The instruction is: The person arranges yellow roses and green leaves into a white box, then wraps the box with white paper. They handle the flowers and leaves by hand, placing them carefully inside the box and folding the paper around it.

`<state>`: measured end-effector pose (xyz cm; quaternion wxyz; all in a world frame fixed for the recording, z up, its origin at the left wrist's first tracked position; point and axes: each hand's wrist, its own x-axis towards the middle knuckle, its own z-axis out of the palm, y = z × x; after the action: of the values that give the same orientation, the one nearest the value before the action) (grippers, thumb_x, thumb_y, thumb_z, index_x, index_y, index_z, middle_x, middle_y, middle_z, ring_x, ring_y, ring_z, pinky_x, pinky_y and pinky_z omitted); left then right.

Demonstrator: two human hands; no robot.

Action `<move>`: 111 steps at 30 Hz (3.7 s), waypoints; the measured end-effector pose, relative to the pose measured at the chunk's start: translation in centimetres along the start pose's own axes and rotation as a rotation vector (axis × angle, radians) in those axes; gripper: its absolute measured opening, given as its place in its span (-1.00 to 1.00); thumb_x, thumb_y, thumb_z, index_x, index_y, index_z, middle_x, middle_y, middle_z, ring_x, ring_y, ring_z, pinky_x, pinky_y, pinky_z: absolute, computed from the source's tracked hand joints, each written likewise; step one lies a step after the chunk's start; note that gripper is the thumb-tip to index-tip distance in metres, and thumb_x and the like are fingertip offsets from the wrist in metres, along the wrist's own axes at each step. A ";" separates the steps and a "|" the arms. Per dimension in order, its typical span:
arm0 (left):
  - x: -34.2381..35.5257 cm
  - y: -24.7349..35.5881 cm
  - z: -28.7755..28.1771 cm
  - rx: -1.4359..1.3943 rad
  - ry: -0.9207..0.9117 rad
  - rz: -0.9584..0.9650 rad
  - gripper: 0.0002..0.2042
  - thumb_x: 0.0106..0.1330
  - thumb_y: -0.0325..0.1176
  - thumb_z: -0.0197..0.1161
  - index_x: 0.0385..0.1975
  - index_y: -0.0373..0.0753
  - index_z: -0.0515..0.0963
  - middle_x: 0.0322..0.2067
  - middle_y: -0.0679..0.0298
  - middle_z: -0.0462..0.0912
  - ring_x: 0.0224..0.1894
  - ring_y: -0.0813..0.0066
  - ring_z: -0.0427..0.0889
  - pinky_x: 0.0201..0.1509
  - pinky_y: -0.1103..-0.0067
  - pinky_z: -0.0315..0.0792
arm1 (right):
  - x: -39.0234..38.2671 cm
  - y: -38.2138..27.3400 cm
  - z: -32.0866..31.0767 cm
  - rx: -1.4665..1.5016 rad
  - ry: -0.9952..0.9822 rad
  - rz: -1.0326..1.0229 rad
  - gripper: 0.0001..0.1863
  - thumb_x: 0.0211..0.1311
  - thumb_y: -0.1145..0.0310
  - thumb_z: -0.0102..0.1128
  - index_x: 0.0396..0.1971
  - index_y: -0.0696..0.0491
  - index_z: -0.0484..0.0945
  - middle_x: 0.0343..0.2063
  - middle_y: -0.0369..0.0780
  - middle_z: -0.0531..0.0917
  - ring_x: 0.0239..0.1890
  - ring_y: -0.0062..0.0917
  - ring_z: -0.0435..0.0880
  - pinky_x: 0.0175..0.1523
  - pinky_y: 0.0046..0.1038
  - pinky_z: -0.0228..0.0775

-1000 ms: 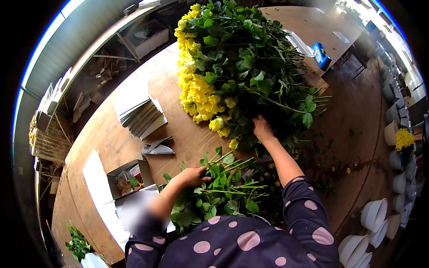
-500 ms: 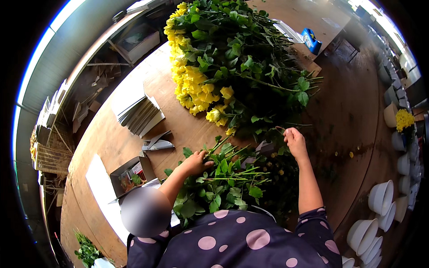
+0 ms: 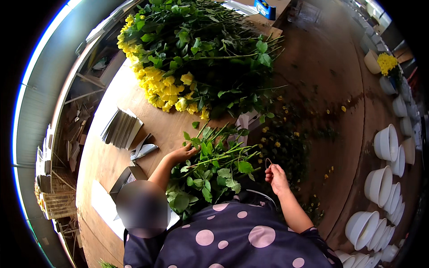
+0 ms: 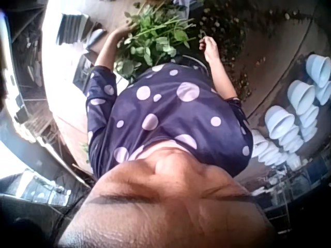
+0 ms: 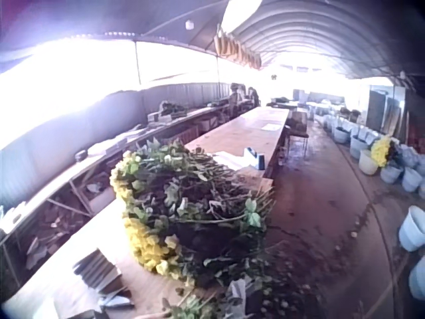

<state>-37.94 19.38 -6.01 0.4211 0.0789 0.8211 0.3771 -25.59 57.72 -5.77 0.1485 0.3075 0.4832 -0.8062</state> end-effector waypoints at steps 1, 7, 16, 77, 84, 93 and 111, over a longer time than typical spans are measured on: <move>0.0 1.0 0.1 -0.060 -0.001 -0.051 -0.48 0.27 -0.07 -0.12 0.18 -0.11 0.02 0.06 0.03 0.28 0.06 0.21 0.32 0.07 0.49 0.21 | -0.2 0.5 0.3 -0.001 -0.003 -0.017 -0.84 0.24 0.27 -0.13 -0.43 0.03 0.36 -0.57 -0.32 0.47 -0.60 -0.70 0.39 -0.51 -0.65 0.28; -1.1 0.1 -1.2 0.479 -0.128 0.255 -0.52 0.22 -0.46 -0.15 0.17 -0.13 0.02 0.15 0.03 0.08 0.05 0.07 0.29 0.10 0.46 0.21 | -2.7 1.5 3.7 -0.329 -0.317 -0.114 -0.80 0.23 0.26 -0.14 -0.46 0.06 0.38 -0.59 -0.36 0.45 -0.55 -0.73 0.38 -0.44 -0.69 0.25; -2.1 3.4 -1.3 0.044 -0.208 -0.011 -0.48 0.30 0.00 -0.33 0.22 -0.03 -0.10 0.21 0.14 -0.01 0.21 0.26 0.06 0.19 0.51 0.02 | -1.7 0.9 8.1 -1.184 -0.844 -0.251 -0.72 0.13 0.21 -0.12 -0.32 0.12 0.42 -0.46 -0.03 0.52 -0.36 -0.25 0.51 -0.22 -0.39 0.31; 1.6 -3.3 4.9 0.323 0.148 0.370 -0.68 0.16 -0.22 -0.08 -0.14 -0.22 0.38 -0.27 -0.03 0.51 -0.22 0.04 0.50 -0.18 0.31 0.38 | 4.9 -8.0 27.3 -1.654 -1.821 -1.207 -0.82 -0.05 0.19 0.04 -0.61 -0.04 0.48 -0.46 -0.22 0.41 -0.34 -0.34 0.46 -0.40 -0.32 0.35; -3.2 6.0 3.1 0.271 0.225 0.067 -0.66 0.23 -0.16 -0.24 -0.18 -0.27 0.31 -0.35 -0.10 0.50 -0.26 -0.07 0.46 -0.14 0.23 0.30 | 11.4 -9.2 29.4 -1.830 -1.942 -1.471 -0.83 -0.06 0.09 0.03 -0.61 -0.16 0.44 -0.45 -0.30 0.40 -0.34 -0.45 0.48 -0.46 -0.43 0.36; -5.1 8.1 2.8 0.154 0.289 0.019 -0.68 0.17 -0.13 -0.14 -0.28 -0.23 0.42 -0.42 -0.07 0.51 -0.35 -0.05 0.48 -0.27 0.25 0.37 | 16.1 -8.2 27.9 -1.560 -1.822 -1.526 -0.91 0.01 0.12 0.01 -0.49 -0.26 0.41 -0.61 -0.36 0.39 -0.61 -0.44 0.49 -0.61 -0.43 0.28; -18.0 9.1 -2.0 -0.655 0.307 0.156 -0.68 0.16 -0.27 0.03 -0.17 -0.36 0.40 -0.36 0.33 0.53 -0.34 0.64 0.47 -0.30 0.68 0.37 | 16.3 -7.1 27.9 -1.150 -1.517 -1.843 -0.56 0.00 0.41 -0.08 -0.07 -0.34 0.38 -0.71 -0.37 0.31 -0.69 -0.58 0.41 -0.64 -0.56 0.24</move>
<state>-29.77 16.61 12.30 0.2661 -0.0550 0.7021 0.6582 -51.74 37.82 -1.72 -0.1099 -0.7613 0.5821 -0.2638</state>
